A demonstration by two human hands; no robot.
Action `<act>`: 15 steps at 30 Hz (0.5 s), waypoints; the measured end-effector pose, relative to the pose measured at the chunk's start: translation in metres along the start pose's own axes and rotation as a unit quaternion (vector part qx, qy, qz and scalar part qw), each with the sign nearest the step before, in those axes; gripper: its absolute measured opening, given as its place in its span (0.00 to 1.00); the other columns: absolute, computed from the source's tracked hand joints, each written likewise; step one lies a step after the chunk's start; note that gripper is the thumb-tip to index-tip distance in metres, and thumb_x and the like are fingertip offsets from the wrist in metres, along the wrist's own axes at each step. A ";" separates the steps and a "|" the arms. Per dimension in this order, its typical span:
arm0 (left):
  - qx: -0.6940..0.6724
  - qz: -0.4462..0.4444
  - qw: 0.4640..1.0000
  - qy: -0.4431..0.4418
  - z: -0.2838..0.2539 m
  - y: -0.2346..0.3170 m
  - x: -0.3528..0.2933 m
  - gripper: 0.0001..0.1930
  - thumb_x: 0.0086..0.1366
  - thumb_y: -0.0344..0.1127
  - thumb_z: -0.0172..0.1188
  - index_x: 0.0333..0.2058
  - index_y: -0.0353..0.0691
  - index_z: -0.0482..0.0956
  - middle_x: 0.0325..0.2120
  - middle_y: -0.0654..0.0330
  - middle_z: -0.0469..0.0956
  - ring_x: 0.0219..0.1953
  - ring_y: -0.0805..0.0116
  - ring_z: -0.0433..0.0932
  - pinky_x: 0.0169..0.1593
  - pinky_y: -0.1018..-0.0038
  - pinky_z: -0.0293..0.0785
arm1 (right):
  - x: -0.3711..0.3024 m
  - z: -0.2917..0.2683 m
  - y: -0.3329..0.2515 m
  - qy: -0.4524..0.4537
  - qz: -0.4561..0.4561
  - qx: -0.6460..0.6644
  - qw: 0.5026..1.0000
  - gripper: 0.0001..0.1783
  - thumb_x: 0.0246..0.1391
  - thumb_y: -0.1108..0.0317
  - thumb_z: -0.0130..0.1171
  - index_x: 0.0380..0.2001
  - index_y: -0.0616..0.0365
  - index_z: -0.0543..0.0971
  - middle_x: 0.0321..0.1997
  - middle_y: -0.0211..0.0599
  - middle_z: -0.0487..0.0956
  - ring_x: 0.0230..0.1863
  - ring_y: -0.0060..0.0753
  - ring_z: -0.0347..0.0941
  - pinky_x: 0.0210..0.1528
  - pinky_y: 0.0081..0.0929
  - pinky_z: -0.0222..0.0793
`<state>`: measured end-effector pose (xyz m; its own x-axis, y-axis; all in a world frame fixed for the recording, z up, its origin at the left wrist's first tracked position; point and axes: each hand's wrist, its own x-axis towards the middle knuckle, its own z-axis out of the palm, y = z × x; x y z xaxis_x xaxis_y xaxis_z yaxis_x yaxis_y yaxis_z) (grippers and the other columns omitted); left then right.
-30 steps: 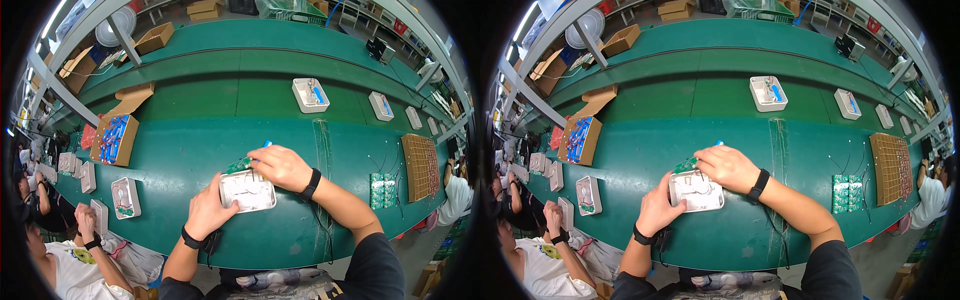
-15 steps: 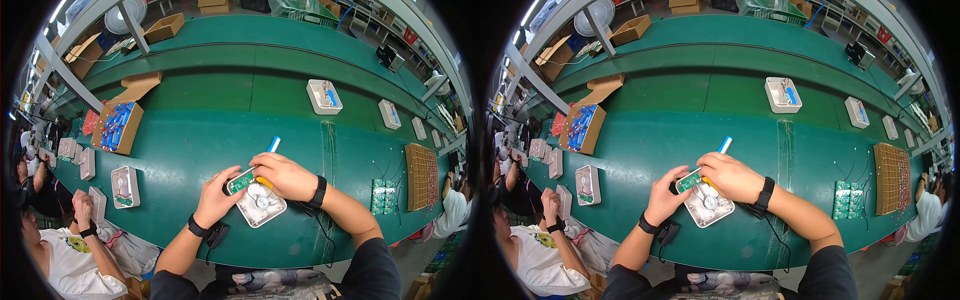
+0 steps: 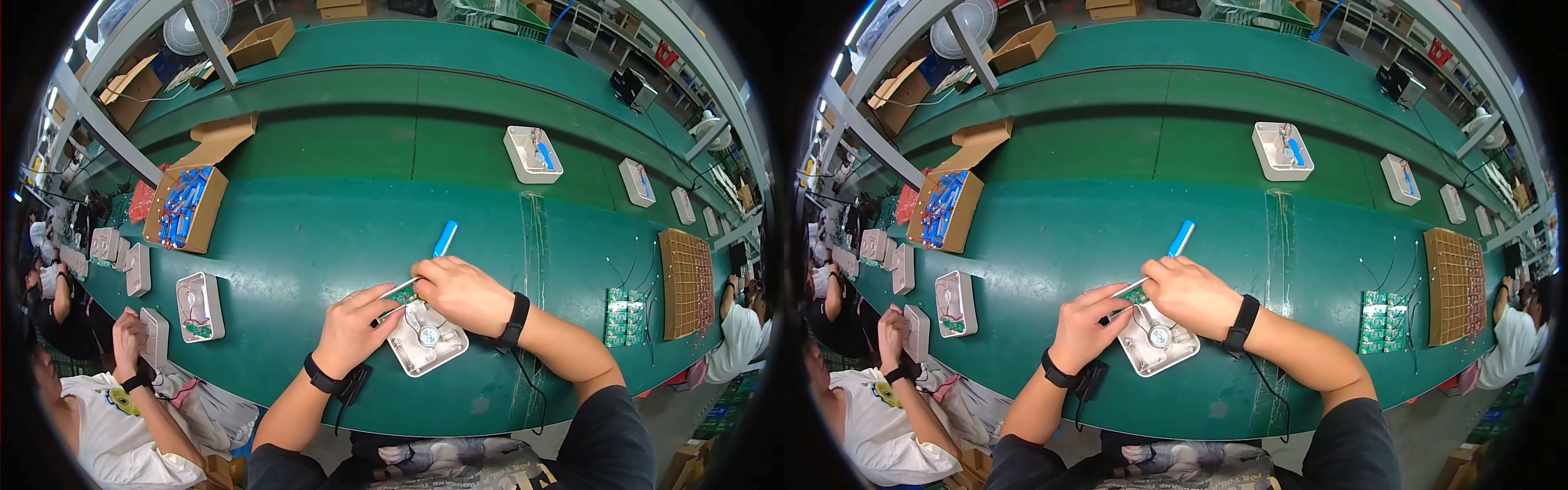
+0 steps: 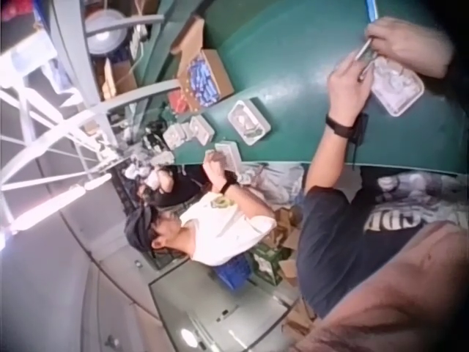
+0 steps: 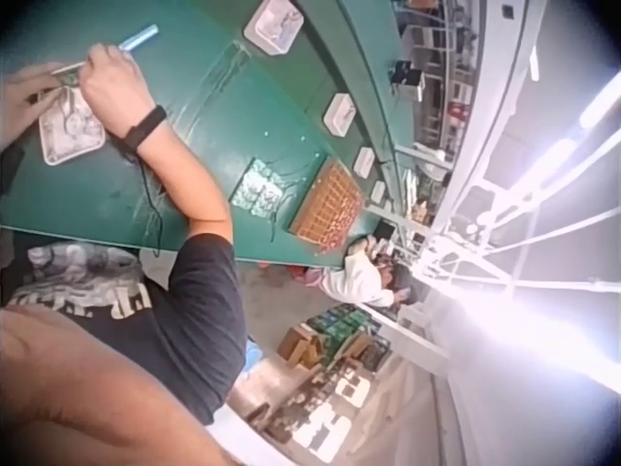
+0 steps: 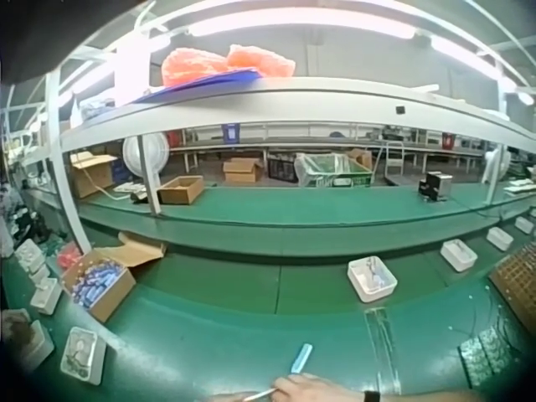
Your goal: Assembling and marking small printed circuit boards on an industrial production line.
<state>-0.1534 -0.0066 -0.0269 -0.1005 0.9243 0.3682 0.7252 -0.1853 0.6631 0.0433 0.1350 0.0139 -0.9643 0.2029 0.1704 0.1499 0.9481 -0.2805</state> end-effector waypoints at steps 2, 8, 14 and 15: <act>0.009 0.007 1.000 0.001 0.001 0.000 -0.001 0.05 0.59 0.30 0.75 0.35 0.39 0.90 0.45 0.56 0.88 0.41 0.59 0.88 0.41 0.68 0.85 | 0.001 0.001 0.001 -0.006 0.006 0.007 1.000 0.09 0.55 0.74 0.61 0.39 0.64 0.81 0.52 0.43 0.78 0.53 0.47 0.78 0.59 0.40 0.75; 0.033 0.024 0.999 -0.001 0.001 0.003 0.001 0.05 0.60 0.32 0.74 0.33 0.38 0.90 0.42 0.56 0.88 0.37 0.59 0.88 0.38 0.67 0.85 | 0.001 0.006 0.017 -0.019 0.047 0.144 0.988 0.13 0.55 0.74 0.64 0.44 0.60 0.83 0.55 0.41 0.79 0.54 0.49 0.78 0.62 0.42 0.73; 0.053 0.021 0.998 0.026 -0.003 0.003 0.002 0.04 0.60 0.30 0.73 0.32 0.37 0.89 0.39 0.56 0.87 0.34 0.57 0.86 0.36 0.66 0.83 | 0.001 -0.007 0.049 0.055 0.016 0.003 0.998 0.19 0.55 0.73 0.67 0.52 0.56 0.84 0.63 0.42 0.77 0.65 0.52 0.72 0.68 0.51 0.66; 0.060 0.013 0.998 0.035 -0.004 0.002 0.001 0.04 0.60 0.30 0.73 0.32 0.37 0.89 0.38 0.56 0.86 0.33 0.57 0.86 0.36 0.65 0.83 | 0.002 -0.007 0.051 0.064 0.014 -0.072 0.995 0.20 0.55 0.73 0.67 0.52 0.55 0.84 0.65 0.43 0.76 0.67 0.53 0.70 0.69 0.52 0.65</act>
<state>-0.1547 -0.0069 -0.0224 -0.1260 0.8931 0.4319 0.8038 -0.1633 0.5721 0.0507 0.1858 0.0066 -0.9250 0.2507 0.2854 0.2152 0.9649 -0.1504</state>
